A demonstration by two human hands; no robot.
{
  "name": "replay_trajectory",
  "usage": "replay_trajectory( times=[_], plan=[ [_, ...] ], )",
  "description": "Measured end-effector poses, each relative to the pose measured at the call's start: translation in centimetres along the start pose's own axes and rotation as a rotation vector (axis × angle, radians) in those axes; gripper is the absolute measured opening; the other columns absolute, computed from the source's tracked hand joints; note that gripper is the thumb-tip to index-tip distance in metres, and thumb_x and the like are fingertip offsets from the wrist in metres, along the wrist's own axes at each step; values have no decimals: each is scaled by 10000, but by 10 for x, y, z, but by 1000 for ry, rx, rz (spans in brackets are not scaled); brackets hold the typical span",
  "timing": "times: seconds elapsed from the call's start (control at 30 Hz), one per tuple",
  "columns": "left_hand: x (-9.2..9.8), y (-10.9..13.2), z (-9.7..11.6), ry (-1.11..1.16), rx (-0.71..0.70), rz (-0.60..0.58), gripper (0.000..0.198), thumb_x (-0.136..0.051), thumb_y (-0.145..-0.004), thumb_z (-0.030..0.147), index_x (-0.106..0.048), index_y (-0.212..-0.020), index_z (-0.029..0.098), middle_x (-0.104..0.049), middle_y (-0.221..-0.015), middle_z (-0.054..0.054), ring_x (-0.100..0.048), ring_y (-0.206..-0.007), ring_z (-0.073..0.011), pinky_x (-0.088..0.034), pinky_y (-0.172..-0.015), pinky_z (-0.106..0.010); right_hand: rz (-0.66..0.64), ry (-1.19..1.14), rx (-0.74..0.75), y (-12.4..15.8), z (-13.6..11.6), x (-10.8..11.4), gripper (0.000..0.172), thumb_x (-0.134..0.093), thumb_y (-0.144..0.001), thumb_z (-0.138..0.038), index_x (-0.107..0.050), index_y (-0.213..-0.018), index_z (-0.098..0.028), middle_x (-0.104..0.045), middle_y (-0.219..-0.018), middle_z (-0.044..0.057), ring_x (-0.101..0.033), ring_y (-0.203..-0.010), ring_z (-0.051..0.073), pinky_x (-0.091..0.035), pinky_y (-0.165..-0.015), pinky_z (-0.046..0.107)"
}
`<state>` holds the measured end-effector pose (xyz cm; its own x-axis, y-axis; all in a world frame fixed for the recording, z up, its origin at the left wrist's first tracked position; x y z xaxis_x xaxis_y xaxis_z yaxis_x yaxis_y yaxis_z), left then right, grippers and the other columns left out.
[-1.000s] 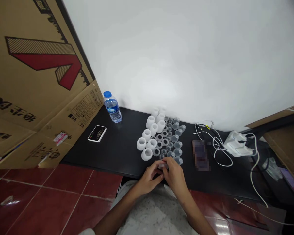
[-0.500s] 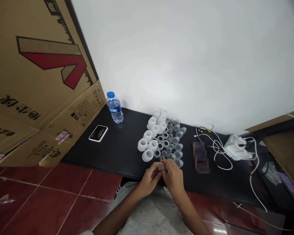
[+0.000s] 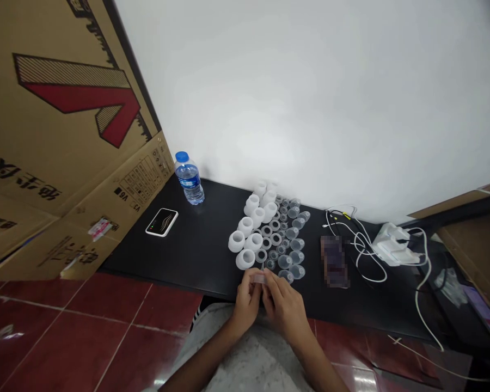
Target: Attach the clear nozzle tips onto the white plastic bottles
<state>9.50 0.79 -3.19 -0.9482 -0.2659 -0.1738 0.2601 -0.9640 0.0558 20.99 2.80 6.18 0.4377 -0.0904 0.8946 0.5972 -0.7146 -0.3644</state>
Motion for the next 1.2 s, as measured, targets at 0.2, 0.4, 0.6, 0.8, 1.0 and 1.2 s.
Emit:
replay_trajectory(
  times=[0.2,0.4,0.6,0.8,1.0,1.2],
  plan=[
    [-1,4,-7,-61,-38,-8,395,-624,-1056,601,-705,-1156,228,-790,-1107,-97,-747,-1017,-250,-588,-924,-369,98,-56,-108,10,8,2,300,-504,-1096,-151,-731,-1274,-233,-819,-1120,114,-784,-977,245,-663,-853,367],
    [-5,5,-5,-72,-72,-102,341,-585,-1097,527,-673,-1224,224,-777,-1183,-112,-742,-1105,-254,-582,-1007,-389,138,-89,-152,13,15,3,241,-514,-1102,-153,-712,-1225,-211,-797,-1013,102,-763,-896,235,-639,-781,338],
    [-7,8,7,91,-29,-222,375,-596,-1096,517,-579,-1336,229,-702,-1294,-119,-679,-1240,-270,-535,-1108,-423,62,-109,-66,9,15,5,300,-513,-1110,-159,-738,-1295,-231,-815,-1179,120,-778,-996,253,-654,-883,392],
    [0,4,5,53,73,-52,366,-676,-1041,577,-579,-1187,256,-720,-1146,-64,-710,-1094,-234,-556,-1017,-373,-2,-168,18,14,11,13,520,-551,-1050,-114,-597,-1556,-225,-758,-1379,147,-760,-1112,286,-655,-1000,481],
    [-8,2,4,173,84,-53,595,-852,-906,534,-508,-1315,272,-782,-1261,-121,-762,-1188,-276,-560,-1093,-438,97,-224,-5,25,20,19,472,-569,-1043,-92,-631,-1485,-244,-792,-1215,121,-771,-1016,261,-675,-907,435],
    [-3,1,14,-30,12,-136,353,-777,-987,461,-739,-1232,209,-796,-1260,-146,-765,-1170,-308,-601,-1045,-443,144,-461,-223,29,32,17,337,-560,-1067,-185,-662,-1383,-240,-804,-1094,93,-775,-860,205,-667,-810,334]
  ],
)
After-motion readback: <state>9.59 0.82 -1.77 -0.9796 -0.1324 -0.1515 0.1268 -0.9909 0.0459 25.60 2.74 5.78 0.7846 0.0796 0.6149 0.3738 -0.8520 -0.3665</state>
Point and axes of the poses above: each hand's wrist, its own y-axis away from the middle knuckle, its own x-axis out of the back of the hand, z = x × y, the point moved 7 cm from there along -y, towards the middle knuckle
